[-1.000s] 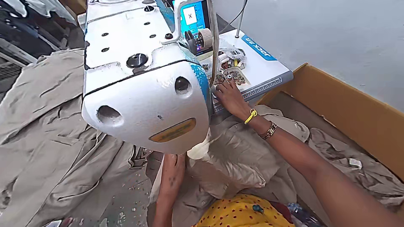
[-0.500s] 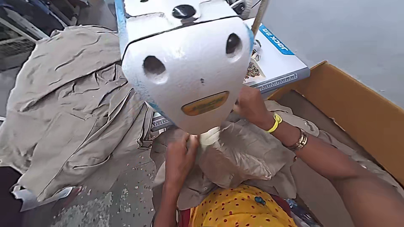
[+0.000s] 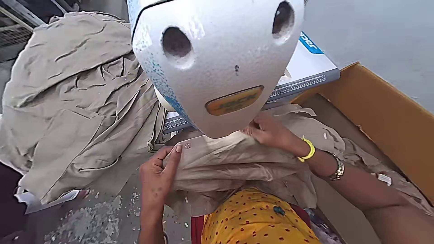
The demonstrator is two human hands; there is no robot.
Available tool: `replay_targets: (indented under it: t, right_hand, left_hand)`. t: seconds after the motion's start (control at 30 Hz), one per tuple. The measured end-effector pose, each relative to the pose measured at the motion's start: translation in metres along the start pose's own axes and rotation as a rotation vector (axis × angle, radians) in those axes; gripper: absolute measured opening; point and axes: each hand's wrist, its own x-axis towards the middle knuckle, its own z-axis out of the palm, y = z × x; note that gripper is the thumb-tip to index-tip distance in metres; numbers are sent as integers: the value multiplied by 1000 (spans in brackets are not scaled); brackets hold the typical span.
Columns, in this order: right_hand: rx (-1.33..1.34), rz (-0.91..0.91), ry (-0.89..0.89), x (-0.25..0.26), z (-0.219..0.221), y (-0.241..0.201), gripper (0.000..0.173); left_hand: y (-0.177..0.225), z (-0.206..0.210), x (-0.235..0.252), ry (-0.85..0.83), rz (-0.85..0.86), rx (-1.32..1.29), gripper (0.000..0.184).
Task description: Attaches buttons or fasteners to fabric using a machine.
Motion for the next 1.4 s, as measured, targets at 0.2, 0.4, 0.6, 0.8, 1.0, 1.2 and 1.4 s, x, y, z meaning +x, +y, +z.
replay_targets:
  t: [0.2,0.4,0.6,0.8,1.0,1.2,1.4]
  right_hand:
    - [27,105,126,6,-15,25,7]
    - [-84,11,181,6,-20,34,11]
    - [-620,12,297,22,-37,72,21]
    - [-833,11,245,68,-44,103,40]
    - [-764,-64,378,53,-41,101,25]
    - [-458,-87,508,14,-46,70,15]
    - [-328,-125,447,18,-38,35,8]
  left_hand:
    - [-8,3,7,25,-39,94,29]
    - [-2,9,15,15,16,145,32]
    - [-7,30,12,-73,230,303,41]
    - [24,64,15,-232,-16,-168,50]
    - [29,78,13,-155,-107,-276,49]
    - [25,83,15,-108,-69,-375,44]
    - [22,83,24,-107,-69,-330,50]
